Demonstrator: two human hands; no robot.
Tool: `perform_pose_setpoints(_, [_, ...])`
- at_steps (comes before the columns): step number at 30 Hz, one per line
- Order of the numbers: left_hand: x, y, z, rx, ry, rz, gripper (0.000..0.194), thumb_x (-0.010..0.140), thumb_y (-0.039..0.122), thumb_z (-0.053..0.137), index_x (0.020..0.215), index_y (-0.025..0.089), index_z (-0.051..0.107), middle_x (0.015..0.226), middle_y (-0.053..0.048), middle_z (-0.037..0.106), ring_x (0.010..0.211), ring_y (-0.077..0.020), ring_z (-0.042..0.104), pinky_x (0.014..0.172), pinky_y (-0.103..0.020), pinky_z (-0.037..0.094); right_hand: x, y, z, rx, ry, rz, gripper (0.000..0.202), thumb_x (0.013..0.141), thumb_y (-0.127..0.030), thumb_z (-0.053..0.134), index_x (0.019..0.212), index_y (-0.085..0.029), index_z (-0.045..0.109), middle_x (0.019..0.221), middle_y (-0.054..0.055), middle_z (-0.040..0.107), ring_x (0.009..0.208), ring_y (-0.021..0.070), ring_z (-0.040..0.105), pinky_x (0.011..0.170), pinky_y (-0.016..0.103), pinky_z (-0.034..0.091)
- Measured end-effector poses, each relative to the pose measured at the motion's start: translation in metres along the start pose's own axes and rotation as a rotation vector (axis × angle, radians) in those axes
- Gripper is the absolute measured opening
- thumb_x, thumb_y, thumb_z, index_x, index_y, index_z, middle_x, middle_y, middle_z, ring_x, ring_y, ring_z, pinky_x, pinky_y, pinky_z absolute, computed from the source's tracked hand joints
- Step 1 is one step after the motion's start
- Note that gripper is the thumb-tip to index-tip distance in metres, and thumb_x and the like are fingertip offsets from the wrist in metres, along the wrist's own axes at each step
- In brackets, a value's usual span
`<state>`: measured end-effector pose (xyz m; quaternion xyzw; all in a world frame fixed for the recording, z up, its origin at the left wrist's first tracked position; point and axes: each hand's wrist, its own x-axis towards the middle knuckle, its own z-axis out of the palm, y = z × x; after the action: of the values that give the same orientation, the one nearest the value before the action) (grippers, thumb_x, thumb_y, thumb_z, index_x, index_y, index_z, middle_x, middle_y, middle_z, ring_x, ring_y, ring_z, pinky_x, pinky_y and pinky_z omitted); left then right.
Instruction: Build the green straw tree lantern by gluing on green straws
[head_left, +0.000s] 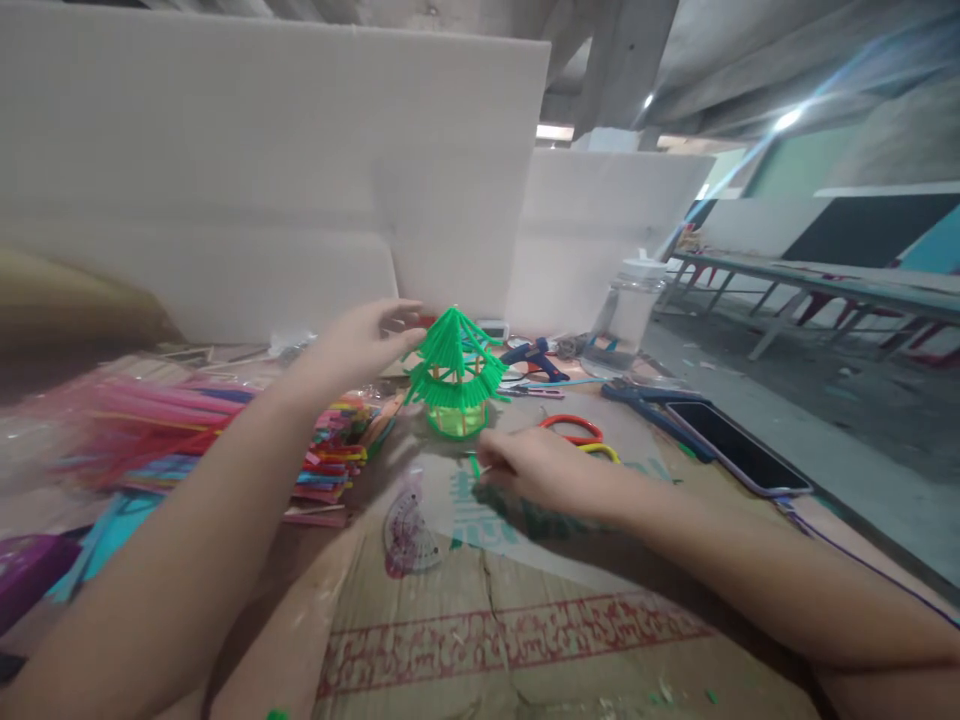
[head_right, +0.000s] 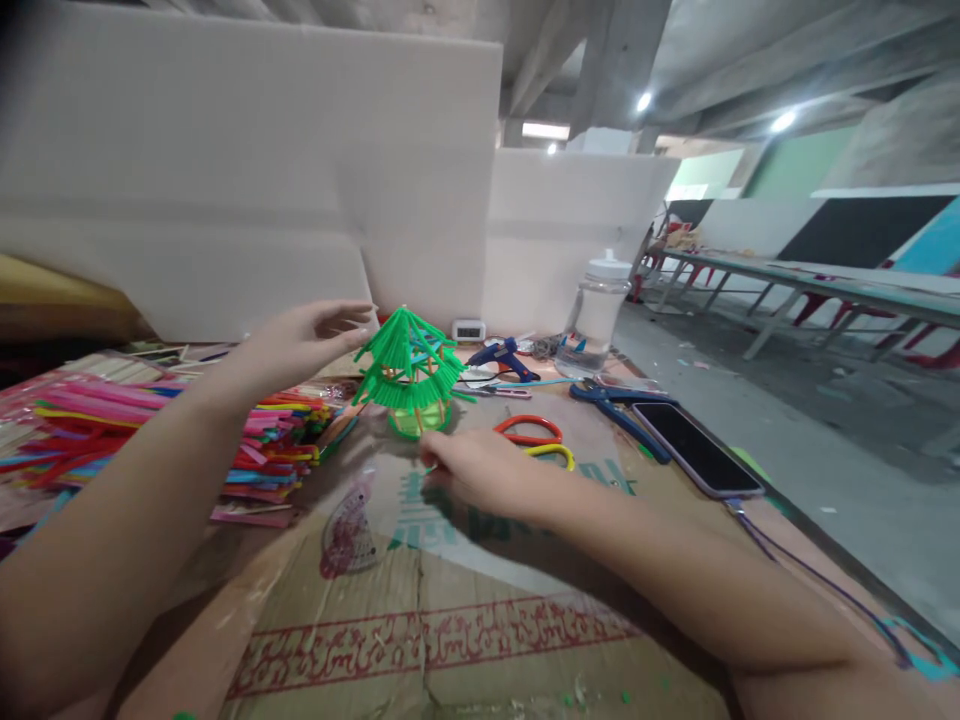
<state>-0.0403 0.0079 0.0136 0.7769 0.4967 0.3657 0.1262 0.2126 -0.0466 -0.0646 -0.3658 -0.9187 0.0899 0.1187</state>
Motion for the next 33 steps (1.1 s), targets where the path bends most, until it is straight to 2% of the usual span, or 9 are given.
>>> perform_pose_setpoints(3, [-0.004, -0.004, -0.010, 0.112, 0.050, -0.058, 0.047, 0.088, 0.047, 0.053, 0.121, 0.017, 0.066, 0.119, -0.009, 0.071, 0.104, -0.0255, 0.066, 0.092, -0.036, 0.050, -0.013, 0.017, -0.010, 0.004, 0.046, 0.110, 0.021, 0.092, -0.038, 0.056, 0.084, -0.019, 0.061, 0.072, 0.002, 0.065, 0.062, 0.0145, 0.053, 0.054, 0.025, 0.028])
perform_pose_setpoints(5, [-0.008, -0.010, -0.014, 0.238, 0.015, -0.078, 0.042, 0.089, 0.044, 0.049, 0.114, 0.018, 0.070, 0.113, -0.009, 0.073, 0.100, -0.0266, 0.067, 0.090, -0.036, 0.049, -0.017, 0.030, -0.014, -0.003, 0.089, 0.145, 0.030, 0.096, -0.037, 0.047, 0.076, -0.019, 0.060, 0.072, 0.003, 0.065, 0.063, 0.0150, 0.054, 0.057, 0.026, 0.031])
perform_pose_setpoints(11, [-0.016, -0.033, -0.006, 0.553, -0.315, -0.138, 0.034, 0.084, 0.040, 0.050, 0.098, 0.024, 0.076, 0.100, -0.007, 0.077, 0.091, -0.0268, 0.068, 0.075, -0.031, 0.047, -0.013, 0.077, -0.013, 0.028, 0.231, 0.270, 0.026, 0.093, -0.032, 0.045, 0.082, -0.019, 0.064, 0.083, 0.006, 0.070, 0.075, 0.0186, 0.060, 0.068, 0.028, 0.040])
perform_pose_setpoints(14, [-0.018, -0.039, 0.006, 0.575, -0.446, -0.176, 0.028, 0.079, 0.035, 0.053, 0.086, 0.022, 0.077, 0.088, -0.007, 0.077, 0.079, -0.0255, 0.068, 0.066, -0.030, 0.045, -0.012, 0.092, -0.003, 0.025, 0.321, 0.384, 0.028, 0.090, -0.038, 0.048, 0.076, -0.018, 0.062, 0.074, 0.005, 0.068, 0.070, 0.0192, 0.058, 0.064, 0.029, 0.039])
perform_pose_setpoints(18, [-0.020, -0.046, 0.021, 0.600, -0.514, -0.231, 0.020, 0.071, 0.033, 0.060, 0.073, 0.021, 0.075, 0.070, -0.008, 0.074, 0.068, -0.0253, 0.067, 0.063, -0.031, 0.044, -0.015, 0.087, -0.001, -0.105, 0.321, 0.388, 0.038, 0.096, -0.039, 0.040, 0.071, -0.019, 0.060, 0.073, 0.006, 0.066, 0.067, 0.0184, 0.056, 0.060, 0.028, 0.036])
perform_pose_setpoints(21, [-0.020, -0.052, 0.023, 0.593, -0.523, -0.238, 0.020, 0.065, 0.033, 0.065, 0.077, 0.022, 0.076, 0.069, -0.007, 0.074, 0.071, -0.0254, 0.068, 0.067, -0.030, 0.046, -0.017, 0.070, -0.011, -0.215, 0.223, 0.420, 0.037, 0.097, -0.036, 0.039, 0.079, -0.020, 0.067, 0.081, 0.008, 0.070, 0.068, 0.0183, 0.058, 0.058, 0.027, 0.034])
perform_pose_setpoints(24, [-0.017, -0.058, 0.010, 0.543, -0.512, -0.216, 0.028, 0.072, 0.038, 0.060, 0.090, 0.024, 0.076, 0.086, -0.005, 0.077, 0.079, -0.0227, 0.069, 0.070, -0.027, 0.048, -0.017, 0.056, -0.019, -0.271, 0.146, 0.452, 0.034, 0.095, -0.035, 0.043, 0.084, -0.021, 0.071, 0.084, 0.009, 0.071, 0.069, 0.0195, 0.060, 0.057, 0.028, 0.034])
perform_pose_setpoints(28, [-0.014, -0.055, -0.024, 0.552, -0.387, -0.222, 0.041, 0.085, 0.041, 0.044, 0.108, 0.022, 0.072, 0.109, -0.006, 0.075, 0.095, -0.0227, 0.068, 0.078, -0.027, 0.048, -0.015, 0.054, -0.019, -0.226, 0.184, 0.393, 0.032, 0.094, -0.028, 0.044, 0.082, -0.020, 0.072, 0.085, 0.010, 0.073, 0.074, 0.0206, 0.063, 0.062, 0.029, 0.038])
perform_pose_setpoints(33, [-0.029, -0.047, -0.047, 0.609, -0.455, -0.263, 0.035, 0.074, 0.041, 0.059, 0.102, 0.027, 0.075, 0.105, -0.005, 0.075, 0.089, -0.0263, 0.068, 0.077, -0.031, 0.048, -0.016, 0.062, -0.017, -0.241, 0.175, 0.389, 0.025, 0.088, -0.027, 0.050, 0.083, -0.021, 0.073, 0.085, 0.009, 0.074, 0.072, 0.0211, 0.063, 0.061, 0.029, 0.040])
